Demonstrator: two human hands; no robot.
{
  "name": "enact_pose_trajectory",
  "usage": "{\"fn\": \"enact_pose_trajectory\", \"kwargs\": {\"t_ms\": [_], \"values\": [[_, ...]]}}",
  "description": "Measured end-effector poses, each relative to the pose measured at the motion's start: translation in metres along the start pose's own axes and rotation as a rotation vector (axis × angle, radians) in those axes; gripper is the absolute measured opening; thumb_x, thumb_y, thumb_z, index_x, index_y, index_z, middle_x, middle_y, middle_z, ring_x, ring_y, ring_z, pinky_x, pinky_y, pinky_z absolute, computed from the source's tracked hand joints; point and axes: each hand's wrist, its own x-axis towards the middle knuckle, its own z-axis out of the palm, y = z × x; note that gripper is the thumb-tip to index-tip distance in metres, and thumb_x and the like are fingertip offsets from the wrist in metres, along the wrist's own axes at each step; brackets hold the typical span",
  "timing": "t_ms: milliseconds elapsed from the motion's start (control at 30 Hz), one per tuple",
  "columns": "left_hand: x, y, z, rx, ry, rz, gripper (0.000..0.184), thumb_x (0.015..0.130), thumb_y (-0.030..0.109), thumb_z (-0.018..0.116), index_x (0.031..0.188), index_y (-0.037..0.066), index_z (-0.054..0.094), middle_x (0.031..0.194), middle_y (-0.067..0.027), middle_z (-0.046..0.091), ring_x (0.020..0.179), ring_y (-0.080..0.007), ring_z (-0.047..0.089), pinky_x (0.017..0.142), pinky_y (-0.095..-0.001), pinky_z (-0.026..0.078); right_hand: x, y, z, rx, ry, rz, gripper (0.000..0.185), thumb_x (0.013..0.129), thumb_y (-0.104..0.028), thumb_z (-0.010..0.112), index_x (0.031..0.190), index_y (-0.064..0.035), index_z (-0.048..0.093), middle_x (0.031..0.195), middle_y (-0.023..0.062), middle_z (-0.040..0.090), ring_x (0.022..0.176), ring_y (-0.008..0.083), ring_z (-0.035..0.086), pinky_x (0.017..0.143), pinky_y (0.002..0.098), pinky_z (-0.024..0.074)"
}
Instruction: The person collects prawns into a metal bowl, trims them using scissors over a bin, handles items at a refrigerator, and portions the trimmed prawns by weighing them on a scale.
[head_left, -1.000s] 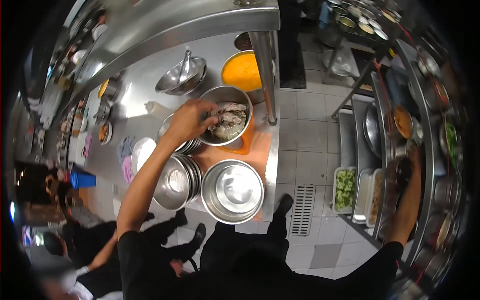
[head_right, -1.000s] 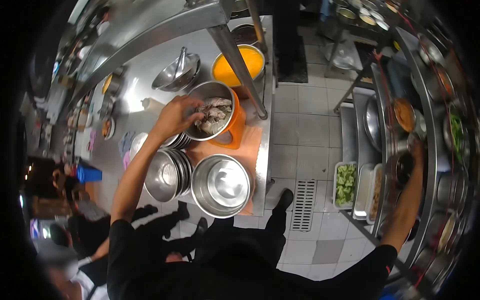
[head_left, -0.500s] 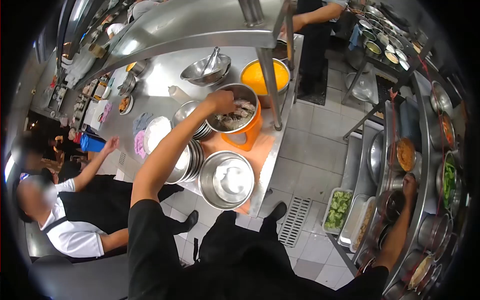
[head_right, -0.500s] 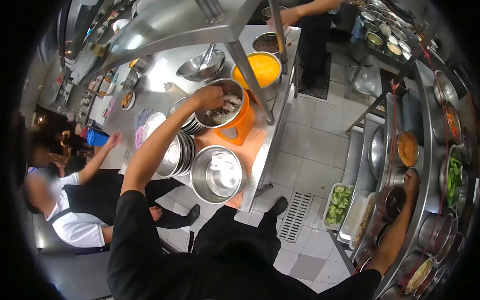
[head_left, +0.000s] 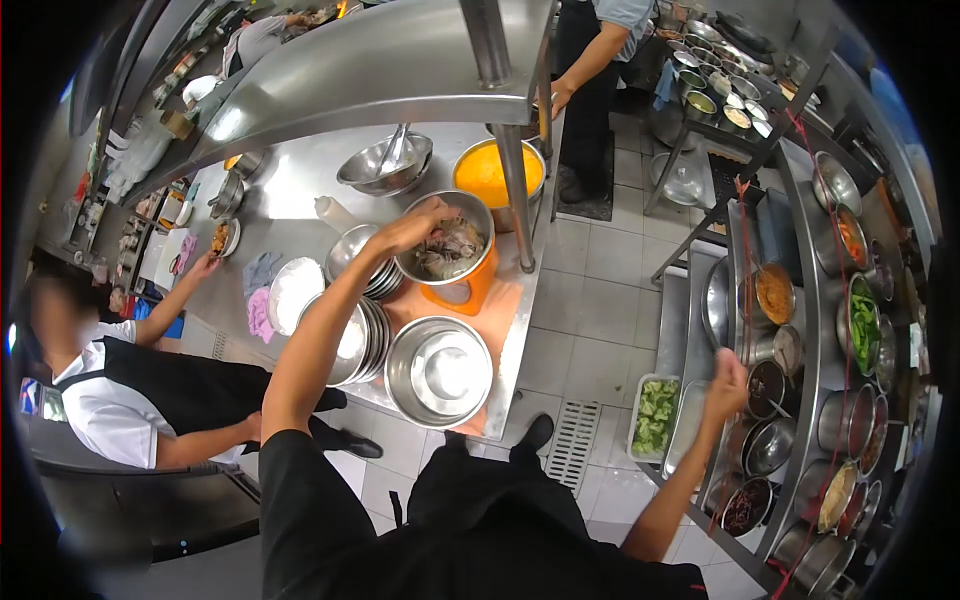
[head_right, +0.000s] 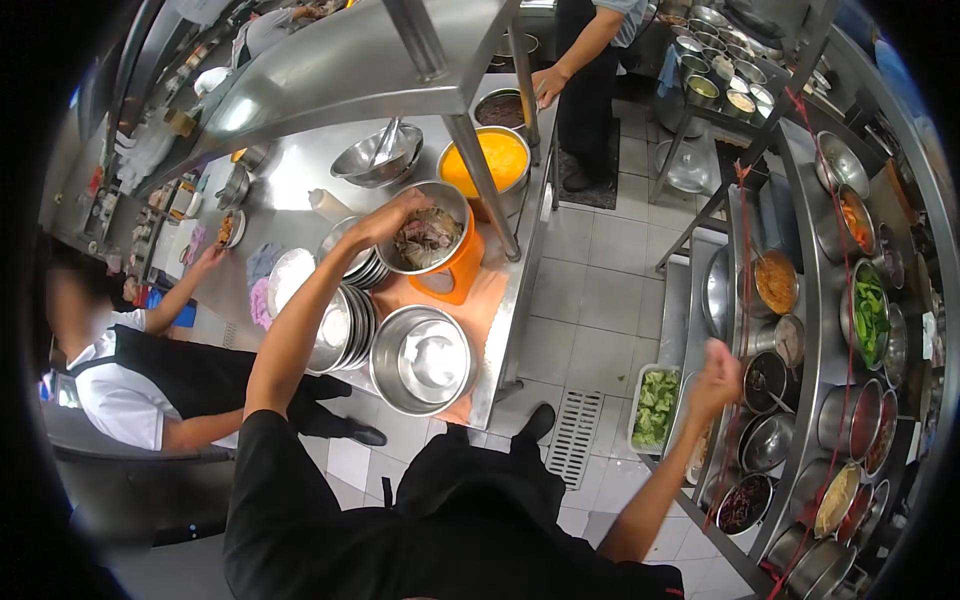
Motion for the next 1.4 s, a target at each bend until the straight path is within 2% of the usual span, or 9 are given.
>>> {"fn": "enact_pose_trajectory", "kwargs": {"t_ms": [367, 433, 600, 733, 833, 1100, 1233, 1367, 1400], "values": [[-0.016, 0.002, -0.012, 0.513, -0.371, 0.263, 0.05, 0.091, 0.038, 0.061, 0.125, 0.004, 0.046, 0.096, -0.0146, 0.066, 0.082, -0.0272, 0.065, 0.074, -0.0412, 0.05, -0.103, -0.271, 0.224, 0.874, -0.671, 0.301, 0.031, 0.092, -0.018, 0.07, 0.111, 0.0056, 0.066, 0.099, 0.0088, 0.069, 0.088, 0.0144, 0.067, 0.074, 0.0267, 0.0543], [-0.017, 0.013, -0.006, 0.747, -0.366, 0.295, 0.066, 0.084, 0.033, 0.062, 0.132, -0.005, 0.04, 0.102, -0.0314, 0.065, 0.1, -0.0448, 0.063, 0.089, -0.0493, 0.049, -0.112, -0.286, 0.262, 0.946, -0.629, 0.521, 0.033, 0.092, -0.018, 0.07, 0.113, 0.0063, 0.063, 0.103, 0.0104, 0.068, 0.09, 0.0184, 0.068, 0.077, 0.0308, 0.057], [0.002, -0.032, 0.011, 0.936, -0.32, 0.631, 0.071, 0.082, 0.024, 0.059, 0.135, -0.015, 0.032, 0.107, -0.0336, 0.063, 0.102, -0.0456, 0.062, 0.091, -0.0485, 0.049, -0.131, -0.301, 0.292, 1.005, -0.448, 0.596, 0.028, 0.09, -0.015, 0.071, 0.107, 0.0071, 0.065, 0.099, 0.0121, 0.069, 0.087, 0.0185, 0.069, 0.076, 0.0313, 0.059], [0.019, -0.033, -0.007, 0.637, -0.296, 0.43, 0.071, 0.083, 0.019, 0.06, 0.142, -0.007, 0.03, 0.108, -0.027, 0.065, 0.098, -0.036, 0.066, 0.084, -0.0463, 0.052, -0.133, -0.307, 0.3, 0.918, -0.351, 0.529, 0.024, 0.09, -0.015, 0.07, 0.104, 0.0049, 0.067, 0.094, 0.0108, 0.07, 0.085, 0.0177, 0.069, 0.073, 0.0296, 0.0579], [0.012, -0.017, -0.016, -0.089, -0.446, -0.095, 0.064, 0.091, 0.016, 0.055, 0.147, 0.001, 0.028, 0.108, -0.0113, 0.063, 0.092, -0.0175, 0.065, 0.08, -0.0398, 0.052, -0.126, -0.312, 0.304, 0.46, -0.426, 0.125, 0.02, 0.089, -0.015, 0.069, 0.097, 0.0037, 0.071, 0.082, 0.008, 0.072, 0.077, 0.0138, 0.07, 0.065, 0.0263, 0.0539], [0.012, -0.025, -0.01, -0.41, -0.505, -0.099, 0.075, 0.085, 0.007, 0.06, 0.15, 0.001, 0.022, 0.107, -0.0091, 0.061, 0.093, -0.0177, 0.061, 0.075, -0.034, 0.053, -0.082, -0.307, 0.319, -0.162, -0.615, -0.337, 0.016, 0.08, -0.014, 0.068, 0.085, 0.0006, 0.071, 0.08, 0.0211, 0.068, 0.074, 0.0378, 0.068, 0.069, 0.0409, 0.0537], [0.018, -0.03, -0.006, -0.451, -0.386, -0.139, 0.051, 0.085, 0.005, 0.056, 0.134, -0.001, 0.045, 0.098, -0.0064, 0.057, 0.083, -0.0178, 0.058, 0.071, -0.0361, 0.055, -0.086, -0.311, 0.304, -0.153, -0.777, -0.497, 0.012, 0.079, -0.014, 0.068, 0.084, -0.003, 0.073, 0.081, 0.0176, 0.067, 0.079, 0.0355, 0.067, 0.069, 0.0445, 0.0507], [0.019, -0.035, -0.006, -0.508, -0.5, -0.249, 0.068, 0.084, 0.002, 0.052, 0.148, 0.003, 0.029, 0.11, -0.0119, 0.054, 0.091, -0.022, 0.057, 0.079, -0.0414, 0.054, -0.101, -0.309, 0.288, -0.402, -0.667, -0.854, 0.008, 0.073, -0.016, 0.069, 0.078, -0.0149, 0.075, 0.092, 0.0078, 0.062, 0.094, 0.0261, 0.058, 0.078, 0.0433, 0.0413], [0.019, -0.036, -0.003, -0.55, -0.468, -0.26, 0.031, 0.085, 0.006, 0.053, 0.114, 0.005, 0.042, 0.096, -0.0083, 0.053, 0.085, -0.0199, 0.057, 0.076, -0.0425, 0.055, -0.099, -0.309, 0.285, -0.397, -0.65, -0.948, 0.007, 0.071, -0.016, 0.069, 0.076, -0.0169, 0.074, 0.092, 0.0043, 0.06, 0.095, 0.0229, 0.056, 0.078, 0.0406, 0.0388]]}}
